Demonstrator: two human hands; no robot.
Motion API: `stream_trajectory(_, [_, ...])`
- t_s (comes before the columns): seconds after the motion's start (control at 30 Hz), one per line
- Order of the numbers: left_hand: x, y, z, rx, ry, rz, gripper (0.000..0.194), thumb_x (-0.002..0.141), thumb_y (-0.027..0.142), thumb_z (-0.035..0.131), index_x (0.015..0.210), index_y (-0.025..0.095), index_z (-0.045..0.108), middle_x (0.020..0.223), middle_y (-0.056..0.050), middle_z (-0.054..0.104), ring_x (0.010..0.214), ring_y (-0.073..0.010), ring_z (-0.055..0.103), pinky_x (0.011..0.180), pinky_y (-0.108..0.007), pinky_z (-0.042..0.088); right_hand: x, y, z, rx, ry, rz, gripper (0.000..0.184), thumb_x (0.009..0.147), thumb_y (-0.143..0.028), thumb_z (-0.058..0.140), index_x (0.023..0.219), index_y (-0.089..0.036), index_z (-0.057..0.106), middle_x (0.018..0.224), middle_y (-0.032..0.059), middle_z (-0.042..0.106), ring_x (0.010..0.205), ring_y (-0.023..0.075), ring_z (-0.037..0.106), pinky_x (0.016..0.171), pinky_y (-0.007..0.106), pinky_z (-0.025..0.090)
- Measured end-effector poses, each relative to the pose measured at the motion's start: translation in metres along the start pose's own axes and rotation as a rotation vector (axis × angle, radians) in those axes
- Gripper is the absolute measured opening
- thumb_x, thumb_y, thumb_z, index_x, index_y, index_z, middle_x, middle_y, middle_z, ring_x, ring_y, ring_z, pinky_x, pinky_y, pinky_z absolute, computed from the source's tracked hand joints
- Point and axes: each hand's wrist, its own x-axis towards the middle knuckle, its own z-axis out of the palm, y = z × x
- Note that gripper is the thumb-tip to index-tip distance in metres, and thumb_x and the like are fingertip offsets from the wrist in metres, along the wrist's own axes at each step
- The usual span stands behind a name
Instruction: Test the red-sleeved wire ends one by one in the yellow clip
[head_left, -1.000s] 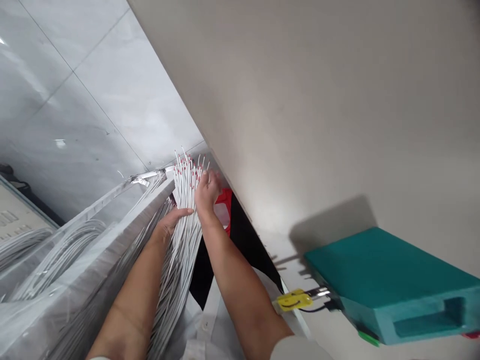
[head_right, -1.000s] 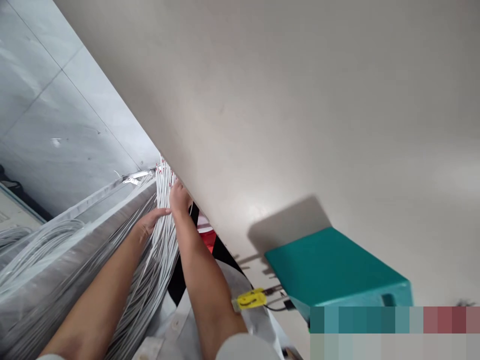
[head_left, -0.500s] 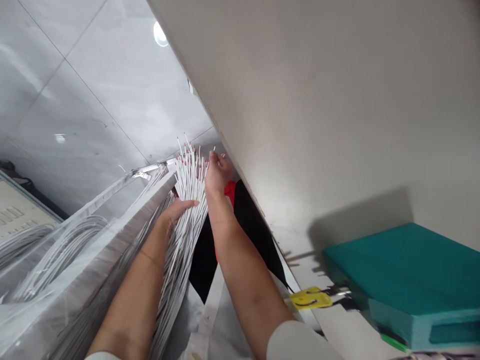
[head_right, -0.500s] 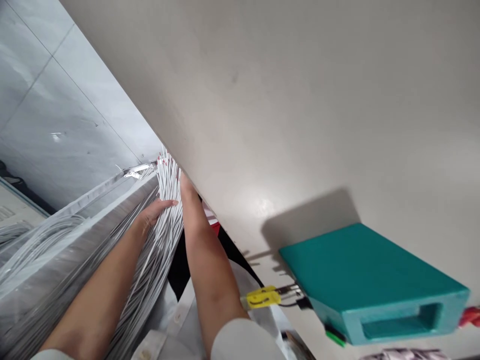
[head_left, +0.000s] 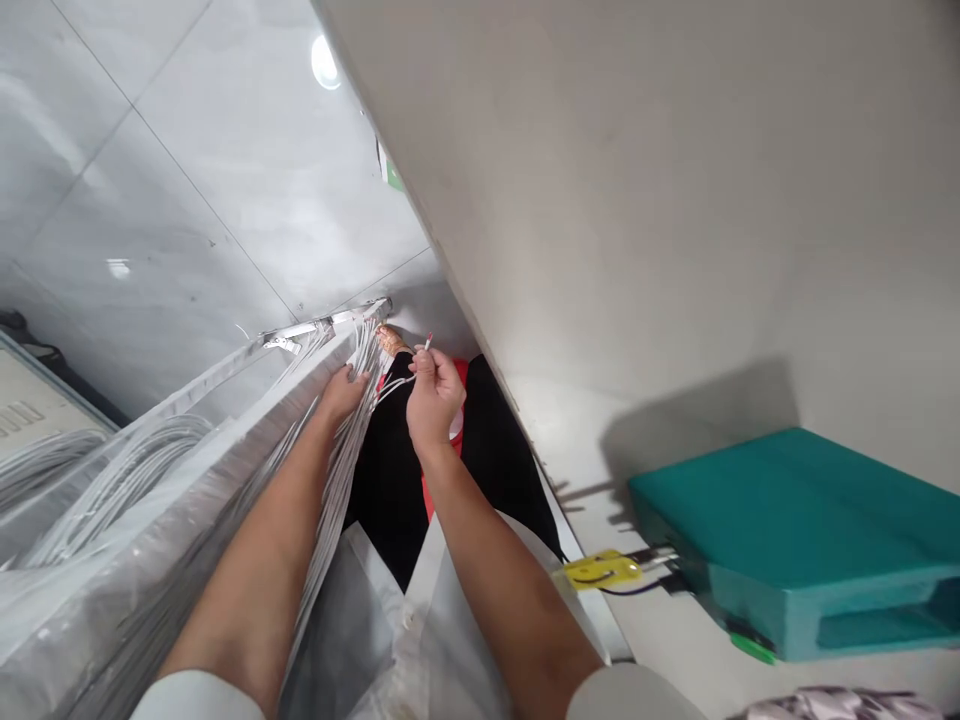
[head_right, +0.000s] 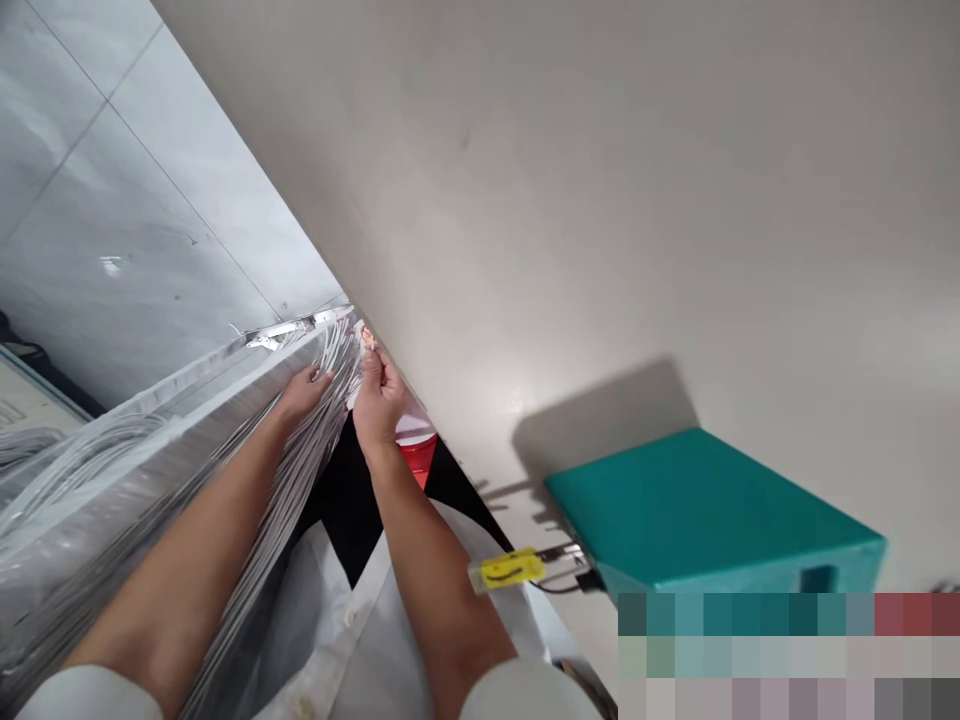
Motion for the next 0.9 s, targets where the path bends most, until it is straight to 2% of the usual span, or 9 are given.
stream_trajectory(0.1, [-0.007,0.013,0.014,0.024,0.082,0.094,0.026,0.061,0.028,0.07,0.083,0.014,0.068,0.108,-0.011,0.065,0.119,-0.0301,0.044,0.099,-0.036,0.028,-0.01,0.008,-0.013,-0.037,-0.029,0.016,0.033,0.082,-0.04,0.046,0.097,-0.016,0.064,0.087,0.0052,0.068,0.079,0.0158,0.062,0.079,0.031,0.047])
stream_trajectory(0.17, [-0.019,0.024,0.025,0.011,0.101,0.156,0.022,0.066,0.03,0.065,0.082,0.016,0.069,0.105,-0.009,0.066,0.116,-0.0282,0.047,0.098,-0.034,0.031,-0.018,0.013,-0.019,-0.034,-0.045,0.026,0.033,0.081,-0.038,0.047,0.097,-0.015,0.064,0.084,0.0054,0.068,0.078,0.0164,0.062,0.08,0.032,0.047])
stream_trajectory(0.23, [-0.034,0.037,0.035,-0.025,0.093,0.21,0.026,0.072,0.036,0.06,0.084,0.016,0.069,0.096,-0.008,0.069,0.105,-0.026,0.055,0.09,-0.033,0.037,-0.027,0.017,-0.023,-0.016,-0.069,0.035,0.032,0.081,-0.037,0.047,0.096,-0.015,0.065,0.086,0.0057,0.068,0.079,0.0165,0.062,0.079,0.032,0.048])
stream_trajectory(0.33, [-0.062,0.052,0.045,-0.111,0.021,0.268,0.033,0.075,0.043,0.055,0.084,0.014,0.07,0.085,-0.007,0.07,0.087,-0.0225,0.062,0.077,-0.03,0.045,-0.038,0.013,-0.027,0.021,-0.111,0.039,0.029,0.081,-0.035,0.048,0.095,-0.016,0.065,0.092,0.006,0.068,0.082,0.0166,0.062,0.077,0.03,0.05])
stream_trajectory(0.43, [-0.092,0.058,0.046,-0.207,-0.062,0.312,0.036,0.076,0.044,0.055,0.085,0.013,0.07,0.081,-0.008,0.07,0.076,-0.0198,0.063,0.071,-0.029,0.048,-0.048,-0.003,-0.031,0.054,-0.147,0.025,0.028,0.082,-0.034,0.048,0.095,-0.016,0.065,0.095,0.0059,0.068,0.086,0.017,0.062,0.079,0.031,0.05])
stream_trajectory(0.57, [-0.133,0.063,0.036,-0.319,-0.076,0.407,0.025,0.074,0.036,0.061,0.087,0.017,0.07,0.091,-0.007,0.071,0.087,-0.0206,0.063,0.081,-0.032,0.047,-0.064,-0.033,-0.038,0.097,-0.221,0.0,0.027,0.084,-0.032,0.047,0.095,-0.017,0.066,0.097,0.0049,0.068,0.09,0.0172,0.062,0.083,0.031,0.05])
stream_trajectory(0.73, [-0.182,0.079,0.024,-0.281,-0.003,0.553,0.012,0.071,0.025,0.066,0.08,0.018,0.071,0.094,-0.006,0.07,0.094,-0.0205,0.061,0.09,-0.033,0.043,-0.082,-0.067,-0.057,0.121,-0.389,-0.02,0.026,0.085,-0.03,0.045,0.092,-0.018,0.067,0.088,0.0019,0.069,0.082,0.0162,0.063,0.08,0.029,0.051])
stream_trajectory(0.83, [-0.206,0.086,0.026,-0.278,0.077,0.587,0.006,0.071,0.024,0.066,0.073,0.019,0.07,0.098,-0.005,0.066,0.097,-0.0202,0.059,0.089,-0.032,0.043,-0.086,-0.083,-0.076,0.091,-0.524,-0.07,0.026,0.085,-0.028,0.045,0.093,-0.019,0.068,0.086,0.0005,0.069,0.079,0.0157,0.063,0.076,0.029,0.051])
stream_trajectory(0.9, [-0.217,0.088,0.03,-0.326,0.169,0.585,0.006,0.072,0.024,0.065,0.073,0.019,0.068,0.097,-0.004,0.065,0.094,-0.019,0.06,0.084,-0.031,0.046,-0.085,-0.093,-0.091,0.057,-0.578,-0.145,0.025,0.085,-0.025,0.047,0.098,-0.021,0.067,0.093,0.0011,0.068,0.085,0.0162,0.062,0.08,0.03,0.051])
